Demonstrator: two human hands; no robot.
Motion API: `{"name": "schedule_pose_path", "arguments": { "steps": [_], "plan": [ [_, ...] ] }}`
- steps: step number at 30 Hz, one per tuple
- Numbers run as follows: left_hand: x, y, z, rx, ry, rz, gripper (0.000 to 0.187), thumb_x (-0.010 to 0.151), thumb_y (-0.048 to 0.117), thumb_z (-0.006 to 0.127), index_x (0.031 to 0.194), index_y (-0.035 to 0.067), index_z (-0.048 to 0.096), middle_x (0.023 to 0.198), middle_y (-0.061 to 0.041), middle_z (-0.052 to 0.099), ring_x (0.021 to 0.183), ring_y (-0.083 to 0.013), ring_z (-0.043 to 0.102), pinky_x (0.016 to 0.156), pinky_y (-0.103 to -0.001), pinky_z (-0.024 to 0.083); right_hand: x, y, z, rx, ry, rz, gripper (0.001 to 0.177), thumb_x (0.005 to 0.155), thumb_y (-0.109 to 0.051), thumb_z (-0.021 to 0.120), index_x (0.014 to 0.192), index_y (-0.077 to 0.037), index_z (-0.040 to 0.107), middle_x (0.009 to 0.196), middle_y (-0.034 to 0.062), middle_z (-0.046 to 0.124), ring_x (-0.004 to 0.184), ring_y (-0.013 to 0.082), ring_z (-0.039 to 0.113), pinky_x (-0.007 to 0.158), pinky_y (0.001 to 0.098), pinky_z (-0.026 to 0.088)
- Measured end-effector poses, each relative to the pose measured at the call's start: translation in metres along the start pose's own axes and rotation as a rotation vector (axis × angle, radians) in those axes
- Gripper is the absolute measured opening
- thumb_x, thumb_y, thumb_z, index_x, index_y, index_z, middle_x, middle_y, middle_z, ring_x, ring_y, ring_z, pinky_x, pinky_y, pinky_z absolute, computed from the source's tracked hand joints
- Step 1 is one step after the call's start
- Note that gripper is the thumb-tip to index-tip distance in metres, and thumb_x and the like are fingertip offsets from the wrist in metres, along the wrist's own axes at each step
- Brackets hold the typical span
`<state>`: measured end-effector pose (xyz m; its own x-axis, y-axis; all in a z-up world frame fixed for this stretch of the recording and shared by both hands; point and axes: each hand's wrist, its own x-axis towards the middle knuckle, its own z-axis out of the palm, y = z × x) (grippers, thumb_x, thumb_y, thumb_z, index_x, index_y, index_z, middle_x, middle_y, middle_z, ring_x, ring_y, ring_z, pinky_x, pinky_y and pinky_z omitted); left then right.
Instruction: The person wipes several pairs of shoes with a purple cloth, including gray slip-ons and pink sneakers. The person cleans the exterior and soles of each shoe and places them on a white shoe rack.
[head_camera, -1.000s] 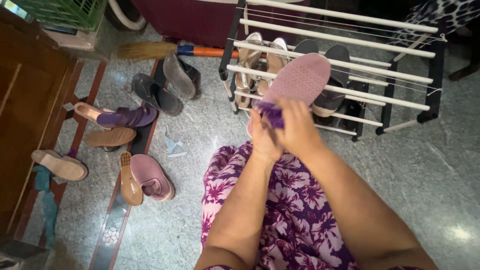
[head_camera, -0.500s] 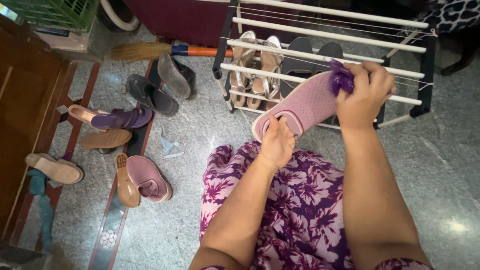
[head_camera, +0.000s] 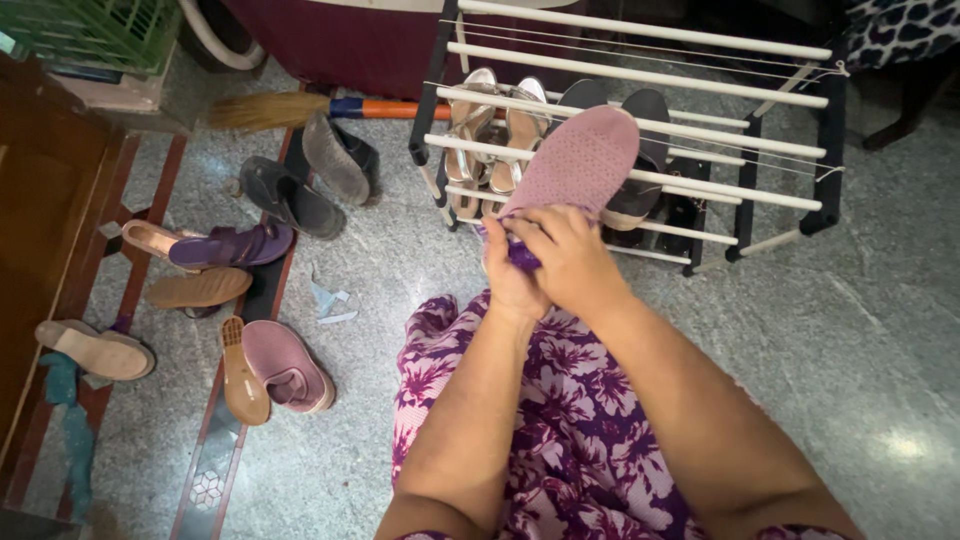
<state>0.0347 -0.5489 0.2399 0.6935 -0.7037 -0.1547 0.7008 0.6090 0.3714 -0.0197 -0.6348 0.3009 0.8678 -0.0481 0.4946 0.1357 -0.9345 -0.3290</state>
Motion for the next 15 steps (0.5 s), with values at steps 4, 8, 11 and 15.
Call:
{"name": "schedule_pose_path", "arguments": {
  "steps": [4,8,11,15],
  "plan": [
    [0.006,-0.012,-0.016,-0.456,-0.382,-0.044,0.084,0.118,0.070,0.031,0.157,-0.004,0.039,0.147,-0.024,0.054,0.130,-0.0358,0.054,0.102,-0.044,0.045,0.005,0.039,-0.015,-0.134,0.022,0.104,0.040,0.085,-0.019,0.075,0.124,-0.013,0.071,0.122,0.0079,0.065,0.117,0.0301,0.057,0.101,0.0505,0.043],
    [0.001,-0.022,-0.007,0.080,-0.085,-0.045,0.099,0.098,0.076,0.038,0.161,0.000,0.030,0.158,-0.013,0.047,0.144,-0.0266,0.045,0.117,-0.039,0.034,-0.008,0.093,-0.043,-0.257,0.261,0.248,0.049,0.082,0.001,0.071,0.126,-0.019,0.070,0.126,0.0087,0.063,0.122,0.0329,0.054,0.106,0.0496,0.041],
    [-0.004,-0.022,0.004,0.110,-0.132,-0.044,0.100,0.098,0.073,0.040,0.160,-0.004,0.025,0.161,-0.015,0.041,0.150,-0.0284,0.039,0.125,-0.042,0.030,-0.017,0.106,-0.050,-0.264,0.346,0.330,0.051,0.084,0.005,0.074,0.127,-0.021,0.070,0.127,0.0090,0.059,0.126,0.0333,0.051,0.110,0.0485,0.040],
    [-0.002,-0.019,0.013,0.075,-0.095,-0.024,0.098,0.097,0.073,0.039,0.159,-0.002,0.027,0.162,-0.013,0.042,0.151,-0.0265,0.039,0.126,-0.041,0.030,-0.015,0.093,-0.036,-0.151,0.317,0.334,0.055,0.075,0.003,0.072,0.127,-0.014,0.066,0.133,0.0175,0.051,0.127,0.0402,0.044,0.112,0.0518,0.036]
  ]
}}
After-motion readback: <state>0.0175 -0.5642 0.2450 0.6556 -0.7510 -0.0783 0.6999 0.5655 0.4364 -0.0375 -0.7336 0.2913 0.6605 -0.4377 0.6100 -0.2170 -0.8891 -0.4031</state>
